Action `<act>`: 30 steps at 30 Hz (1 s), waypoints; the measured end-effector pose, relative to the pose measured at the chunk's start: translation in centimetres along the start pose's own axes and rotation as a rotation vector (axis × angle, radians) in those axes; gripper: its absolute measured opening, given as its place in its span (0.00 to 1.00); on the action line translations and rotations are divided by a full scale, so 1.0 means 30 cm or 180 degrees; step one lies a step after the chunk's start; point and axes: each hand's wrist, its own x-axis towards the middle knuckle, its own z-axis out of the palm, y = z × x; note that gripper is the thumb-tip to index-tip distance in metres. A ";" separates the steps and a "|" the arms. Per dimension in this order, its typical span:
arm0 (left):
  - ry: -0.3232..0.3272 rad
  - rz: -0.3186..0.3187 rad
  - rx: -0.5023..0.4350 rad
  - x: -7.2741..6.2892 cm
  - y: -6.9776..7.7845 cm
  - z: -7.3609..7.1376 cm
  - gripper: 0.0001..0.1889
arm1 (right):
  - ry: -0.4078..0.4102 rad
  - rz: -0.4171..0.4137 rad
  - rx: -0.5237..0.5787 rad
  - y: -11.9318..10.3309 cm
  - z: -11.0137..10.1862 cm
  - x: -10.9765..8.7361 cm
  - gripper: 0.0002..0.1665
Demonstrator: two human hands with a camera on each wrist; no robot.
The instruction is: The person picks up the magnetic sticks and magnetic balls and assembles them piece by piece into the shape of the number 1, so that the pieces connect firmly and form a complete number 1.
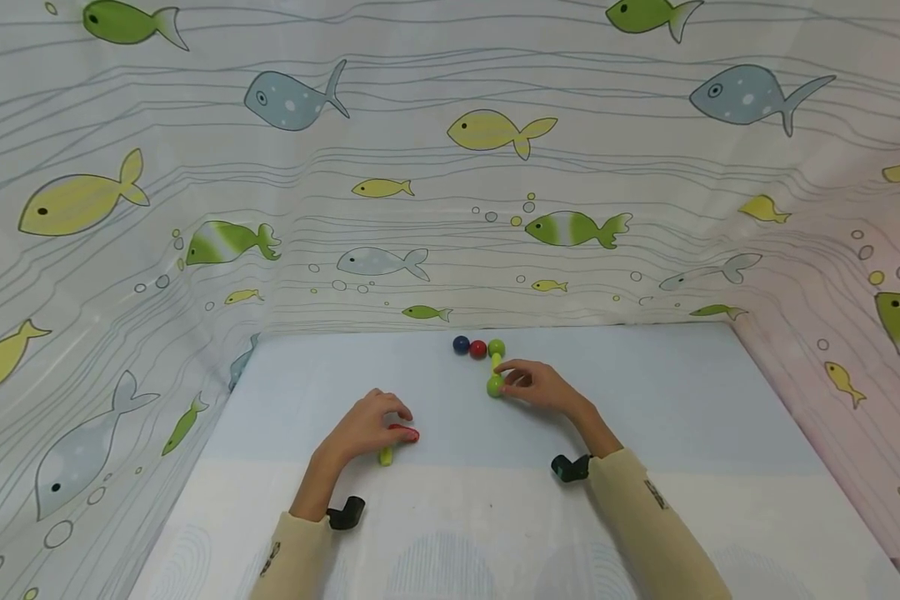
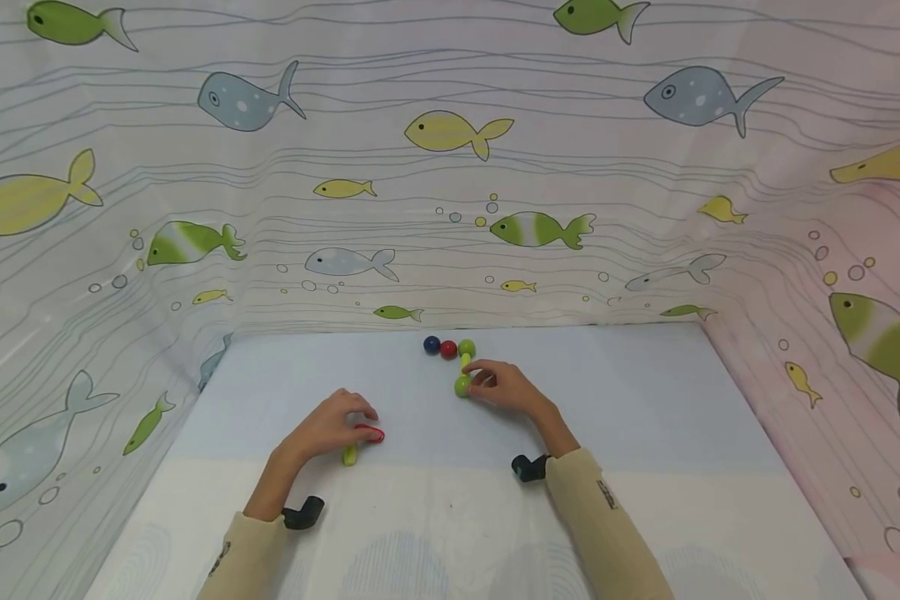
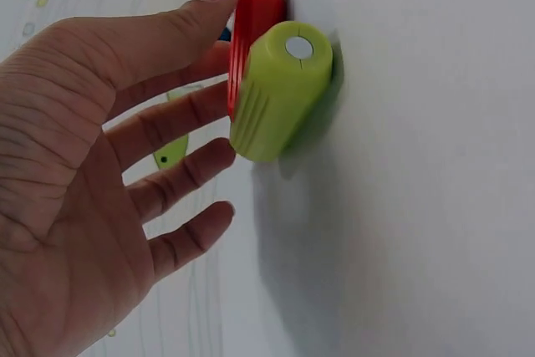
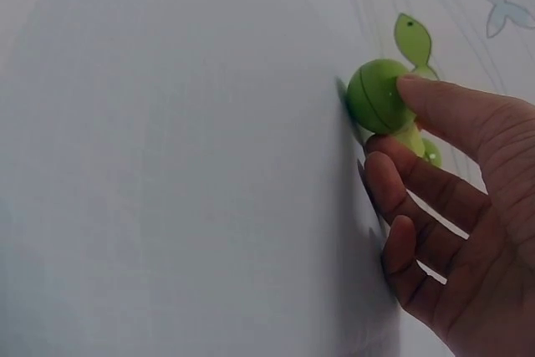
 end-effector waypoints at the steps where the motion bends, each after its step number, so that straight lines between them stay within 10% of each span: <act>1: -0.0031 -0.0020 0.0006 -0.002 -0.003 0.000 0.13 | 0.0002 0.0005 -0.0003 0.003 0.000 0.001 0.22; 30: -0.0240 -0.0119 -0.0156 0.055 0.050 0.058 0.08 | 0.0040 0.0014 -0.0010 0.007 0.008 0.001 0.20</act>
